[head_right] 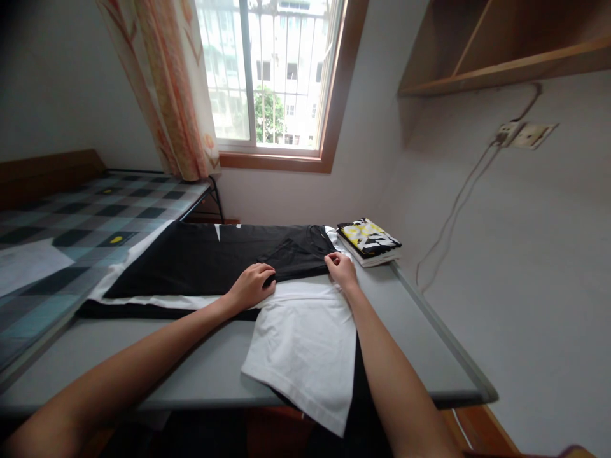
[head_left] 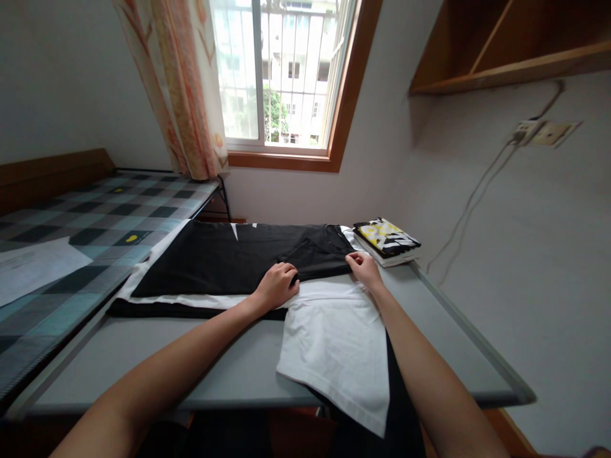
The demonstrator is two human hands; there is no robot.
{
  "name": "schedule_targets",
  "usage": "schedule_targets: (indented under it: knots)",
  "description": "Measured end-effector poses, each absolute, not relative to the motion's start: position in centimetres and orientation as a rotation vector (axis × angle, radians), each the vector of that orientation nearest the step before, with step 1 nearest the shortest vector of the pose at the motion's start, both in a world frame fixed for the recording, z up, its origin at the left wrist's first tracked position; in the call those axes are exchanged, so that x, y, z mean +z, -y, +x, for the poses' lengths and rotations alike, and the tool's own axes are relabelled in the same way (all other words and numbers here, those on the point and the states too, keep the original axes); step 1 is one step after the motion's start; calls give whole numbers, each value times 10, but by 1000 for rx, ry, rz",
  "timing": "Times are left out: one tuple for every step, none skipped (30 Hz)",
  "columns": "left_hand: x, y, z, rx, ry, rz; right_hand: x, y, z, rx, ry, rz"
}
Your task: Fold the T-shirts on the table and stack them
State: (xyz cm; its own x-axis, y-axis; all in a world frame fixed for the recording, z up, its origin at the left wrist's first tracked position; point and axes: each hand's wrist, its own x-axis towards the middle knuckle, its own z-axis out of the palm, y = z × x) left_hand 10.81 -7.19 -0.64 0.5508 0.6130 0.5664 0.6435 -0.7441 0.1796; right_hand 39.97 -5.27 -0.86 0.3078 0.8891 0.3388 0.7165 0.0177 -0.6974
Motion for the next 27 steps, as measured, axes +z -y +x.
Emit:
schedule_targets:
  knots:
    - [-6, 72, 108, -968, 1093, -2735, -7, 53, 400, 291, 1472, -1709]
    - [-6, 71, 108, -971, 1077, -2749, -5, 54, 401, 329, 1500, -1668]
    - [-7, 71, 107, -973, 1057, -2766, -3, 54, 402, 372, 1533, -1623]
    - [-7, 70, 107, -979, 1037, -2784, -1, 55, 403, 416, 1568, -1580]
    - [-7, 70, 107, -991, 1021, -2801, 1, 56, 405, 456, 1599, -1543]
    - [-8, 69, 106, -1011, 1008, -2821, 3, 57, 406, 494, 1625, -1514]
    - [-8, 69, 106, -1036, 998, -2840, 4, 57, 407, 529, 1645, -1492]
    - [-9, 68, 106, -1065, 990, -2858, 6, 58, 409, 561, 1657, -1478]
    - [-9, 68, 105, -1090, 981, -2875, 8, 59, 410, 590, 1662, -1470]
    - [-10, 67, 105, -1107, 969, -2891, 10, 61, 412, 617, 1661, -1467]
    - [-10, 66, 105, -1116, 958, -2904, 12, 62, 413, 645, 1660, -1468]
    - [-10, 66, 105, -1121, 952, -2911, 14, 64, 415, 677, 1662, -1474]
    - [-11, 66, 105, -1121, 954, -2912, 16, 65, 416, 714, 1671, -1480]
    - [-11, 66, 105, -1121, 964, -2906, 19, 67, 418, 755, 1689, -1486]
    - [-10, 66, 105, -1121, 980, -2894, 21, 69, 419, 795, 1712, -1491]
    - [-10, 66, 105, -1118, 997, -2878, 23, 71, 420, 831, 1736, -1495]
    - [-10, 67, 105, -1113, 1013, -2861, 24, 72, 421, 856, 1755, -1499]
    - [-10, 67, 105, -1104, 1024, -2846, 25, 73, 422, 869, 1766, -1502]
    - [-10, 67, 105, -1093, 1031, -2834, 25, 73, 423, 876, 1770, -1503]
    - [-11, 67, 105, -1082, 1035, -2825, 25, 73, 423, 880, 1766, -1502]
    - [-11, 67, 105, -1073, 1038, -2819, 24, 73, 424, 883, 1758, -1499]
    - [-11, 67, 105, -1065, 1039, -2817, 23, 73, 424, 885, 1747, -1498]
    - [-12, 67, 105, -1058, 1037, -2820, 22, 72, 424, 885, 1736, -1499]
    - [-12, 67, 105, -1054, 1033, -2826, 21, 71, 425, 883, 1727, -1502]
    - [-12, 67, 105, -1051, 1028, -2834, 20, 71, 425, 876, 1721, -1507]
    - [-12, 68, 105, -1049, 1023, -2842, 20, 70, 426, 865, 1719, -1510]
    - [-11, 68, 105, -1046, 1022, -2849, 19, 69, 427, 850, 1720, -1511]
